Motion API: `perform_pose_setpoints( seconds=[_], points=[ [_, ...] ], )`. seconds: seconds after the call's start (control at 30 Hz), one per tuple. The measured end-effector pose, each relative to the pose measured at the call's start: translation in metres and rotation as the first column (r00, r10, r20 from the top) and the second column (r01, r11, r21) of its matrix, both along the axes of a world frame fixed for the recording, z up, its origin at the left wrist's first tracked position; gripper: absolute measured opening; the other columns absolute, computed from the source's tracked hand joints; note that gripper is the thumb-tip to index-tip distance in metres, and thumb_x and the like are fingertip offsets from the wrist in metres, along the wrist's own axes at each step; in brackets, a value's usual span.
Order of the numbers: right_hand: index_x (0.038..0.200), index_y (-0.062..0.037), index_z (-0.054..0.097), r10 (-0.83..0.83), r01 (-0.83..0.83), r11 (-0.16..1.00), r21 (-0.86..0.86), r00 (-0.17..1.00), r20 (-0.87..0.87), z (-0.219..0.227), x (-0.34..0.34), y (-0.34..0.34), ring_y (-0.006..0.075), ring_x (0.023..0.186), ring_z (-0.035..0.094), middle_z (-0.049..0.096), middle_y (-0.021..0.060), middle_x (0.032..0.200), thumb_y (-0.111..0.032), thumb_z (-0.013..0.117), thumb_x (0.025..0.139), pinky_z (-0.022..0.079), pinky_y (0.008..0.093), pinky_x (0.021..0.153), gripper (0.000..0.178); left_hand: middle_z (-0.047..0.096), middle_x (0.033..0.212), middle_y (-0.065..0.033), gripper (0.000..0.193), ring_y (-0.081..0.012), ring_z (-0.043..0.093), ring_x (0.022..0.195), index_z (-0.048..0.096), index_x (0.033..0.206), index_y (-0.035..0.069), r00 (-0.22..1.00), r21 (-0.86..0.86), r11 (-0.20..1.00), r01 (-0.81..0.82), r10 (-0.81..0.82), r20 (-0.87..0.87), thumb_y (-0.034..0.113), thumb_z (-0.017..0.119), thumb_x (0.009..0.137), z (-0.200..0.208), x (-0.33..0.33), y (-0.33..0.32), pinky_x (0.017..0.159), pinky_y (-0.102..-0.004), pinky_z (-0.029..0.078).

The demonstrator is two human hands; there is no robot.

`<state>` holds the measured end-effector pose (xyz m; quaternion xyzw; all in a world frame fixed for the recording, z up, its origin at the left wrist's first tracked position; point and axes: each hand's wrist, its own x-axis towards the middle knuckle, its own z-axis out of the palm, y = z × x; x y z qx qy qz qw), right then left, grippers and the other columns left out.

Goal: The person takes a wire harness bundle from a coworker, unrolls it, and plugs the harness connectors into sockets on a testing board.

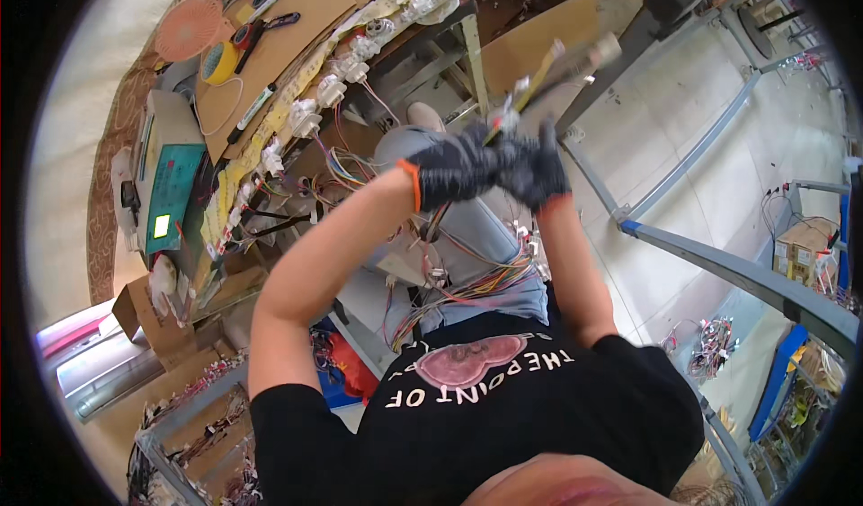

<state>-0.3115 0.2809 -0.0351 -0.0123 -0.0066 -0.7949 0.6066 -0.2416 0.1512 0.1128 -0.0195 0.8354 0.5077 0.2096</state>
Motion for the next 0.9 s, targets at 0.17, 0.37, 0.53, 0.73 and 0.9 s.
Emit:
perform_pose_setpoints(
  seconds=[0.17,0.37,0.53,0.73,0.9],
  points=[
    [0.113,0.0035,0.042,-0.244,0.238,0.852,-0.467,0.969,0.048,-0.083,-0.104,-0.047,0.0345,0.085,0.057,0.054,0.0197,0.097,-0.034,0.045,0.086,0.051,0.0399,0.075,0.046,0.053,0.071,0.0014,0.04,-0.0063,0.044,0.051,0.037,0.127,0.011,0.954,0.39,0.873,-0.295,0.294,0.064,0.017,0.045,0.089,-0.047,0.029,0.027,0.048,-0.0197,0.039],
    [0.116,0.0049,0.036,-0.593,0.575,0.711,0.404,0.799,-0.094,0.049,-0.078,-0.06,0.0343,0.1,0.05,0.046,0.0208,0.113,-0.001,0.039,0.077,0.046,0.0446,0.078,0.039,0.062,0.079,-0.0039,0.038,-0.0033,0.044,0.043,0.039,0.126,0.013,0.613,0.609,0.439,-0.661,0.783,0.102,0.018,0.046,0.089,-0.058,0.012,0.032,0.036,-0.0206,0.034],
    [0.123,0.0052,0.031,-0.575,0.615,0.606,0.505,0.777,-0.256,0.068,-0.096,-0.055,0.0333,0.118,0.036,0.036,0.0194,0.128,-0.001,0.036,0.072,0.035,0.0499,0.092,0.052,0.056,0.066,0.0,0.028,-0.0033,0.041,0.043,0.046,0.115,0.011,0.527,0.65,0.23,-0.725,0.792,0.308,0.015,0.049,0.087,-0.105,0.023,0.025,0.036,-0.0199,0.031],
    [0.111,0.0055,0.046,-0.663,0.61,0.522,0.597,0.73,-0.165,0.028,-0.119,-0.074,0.031,0.104,0.05,0.051,0.0182,0.112,-0.008,0.048,0.077,0.042,0.0431,0.086,0.036,0.05,0.06,0.0006,0.015,-0.0077,0.049,0.049,0.051,0.102,0.008,0.443,0.643,0.165,-0.748,0.845,0.298,0.013,0.047,0.088,-0.128,0.03,0.035,0.042,-0.0216,0.038],
    [0.104,0.0042,0.053,-0.484,0.721,0.495,0.486,0.693,-0.534,0.04,-0.116,-0.088,0.0225,0.091,0.056,0.057,0.0149,0.099,-0.008,0.053,0.081,0.048,0.0333,0.077,0.026,0.054,0.101,-0.0055,0.044,-0.0105,0.055,0.076,0.032,0.13,0.01,0.493,0.746,0.179,-0.642,0.841,0.222,0.009,0.046,0.088,-0.115,0.027,0.03,0.065,-0.023,0.046]
  ],
)
